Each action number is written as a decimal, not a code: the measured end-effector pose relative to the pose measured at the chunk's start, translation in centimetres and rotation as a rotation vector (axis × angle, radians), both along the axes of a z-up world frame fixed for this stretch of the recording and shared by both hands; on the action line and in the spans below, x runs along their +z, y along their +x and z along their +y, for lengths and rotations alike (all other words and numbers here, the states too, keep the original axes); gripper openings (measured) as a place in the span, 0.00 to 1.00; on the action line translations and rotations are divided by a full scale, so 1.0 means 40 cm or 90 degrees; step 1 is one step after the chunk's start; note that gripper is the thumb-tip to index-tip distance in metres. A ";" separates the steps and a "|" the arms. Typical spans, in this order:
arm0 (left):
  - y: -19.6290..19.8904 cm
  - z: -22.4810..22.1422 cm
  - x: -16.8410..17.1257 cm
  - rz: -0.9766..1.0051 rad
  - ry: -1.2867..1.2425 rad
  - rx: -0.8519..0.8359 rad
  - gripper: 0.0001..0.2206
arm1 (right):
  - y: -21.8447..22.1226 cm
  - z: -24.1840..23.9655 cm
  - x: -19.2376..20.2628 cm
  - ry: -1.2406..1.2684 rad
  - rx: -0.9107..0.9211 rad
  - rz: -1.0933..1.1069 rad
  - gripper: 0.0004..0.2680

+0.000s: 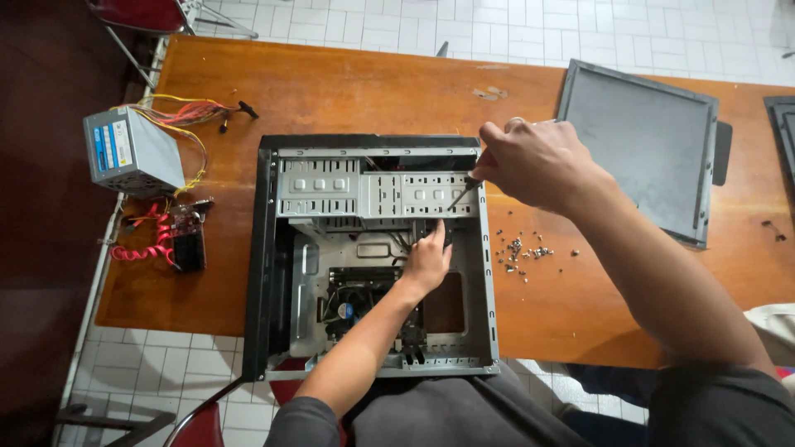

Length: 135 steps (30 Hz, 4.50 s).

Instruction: Installing a hard drive into a computer case by positioning it and securing it with screws using a screwdriver.

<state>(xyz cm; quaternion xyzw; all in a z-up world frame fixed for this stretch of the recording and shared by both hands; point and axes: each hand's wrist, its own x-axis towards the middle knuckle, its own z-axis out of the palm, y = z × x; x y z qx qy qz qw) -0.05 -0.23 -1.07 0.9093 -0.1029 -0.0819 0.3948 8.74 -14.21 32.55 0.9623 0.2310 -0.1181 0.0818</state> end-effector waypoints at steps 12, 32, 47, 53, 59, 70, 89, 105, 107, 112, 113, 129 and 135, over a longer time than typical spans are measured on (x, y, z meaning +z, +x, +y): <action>0.007 0.001 -0.010 -0.006 -0.019 -0.001 0.28 | -0.016 -0.005 -0.006 0.011 0.001 0.009 0.14; 0.010 0.002 -0.039 -0.009 -0.025 0.012 0.28 | -0.037 -0.001 0.010 0.033 0.005 0.010 0.13; 0.014 0.008 -0.034 -0.040 -0.033 -0.002 0.29 | -0.027 0.014 0.029 0.033 -0.025 0.044 0.12; 0.009 0.004 -0.038 -0.039 -0.024 0.004 0.30 | -0.027 0.031 0.040 0.035 -0.038 0.079 0.14; 0.005 0.001 -0.050 -0.046 -0.024 0.007 0.29 | -0.016 0.024 0.033 -0.013 -0.031 0.043 0.12; 0.004 0.000 -0.058 -0.038 -0.010 0.008 0.31 | 0.003 0.023 0.022 -0.004 -0.024 0.069 0.11; 0.000 0.007 -0.021 -0.037 0.016 0.002 0.29 | -0.011 0.012 0.048 0.028 -0.073 0.077 0.13; -0.003 0.009 -0.007 -0.009 0.011 0.007 0.30 | -0.016 -0.006 0.023 0.052 -0.034 0.041 0.12; 0.003 0.010 -0.001 -0.012 0.009 0.004 0.30 | -0.013 -0.004 0.025 0.037 -0.041 0.021 0.12; 0.001 0.007 -0.011 -0.015 0.019 0.002 0.30 | -0.013 0.002 0.024 0.080 -0.044 0.061 0.13; 0.000 0.008 -0.007 -0.016 0.019 0.003 0.30 | -0.015 0.006 0.026 0.079 -0.043 0.060 0.13; 0.004 0.009 -0.009 -0.009 0.015 -0.001 0.30 | -0.022 0.029 0.037 0.063 -0.055 0.070 0.13; 0.001 0.007 -0.016 -0.014 0.034 0.004 0.30 | -0.021 0.027 0.034 0.074 -0.055 0.069 0.12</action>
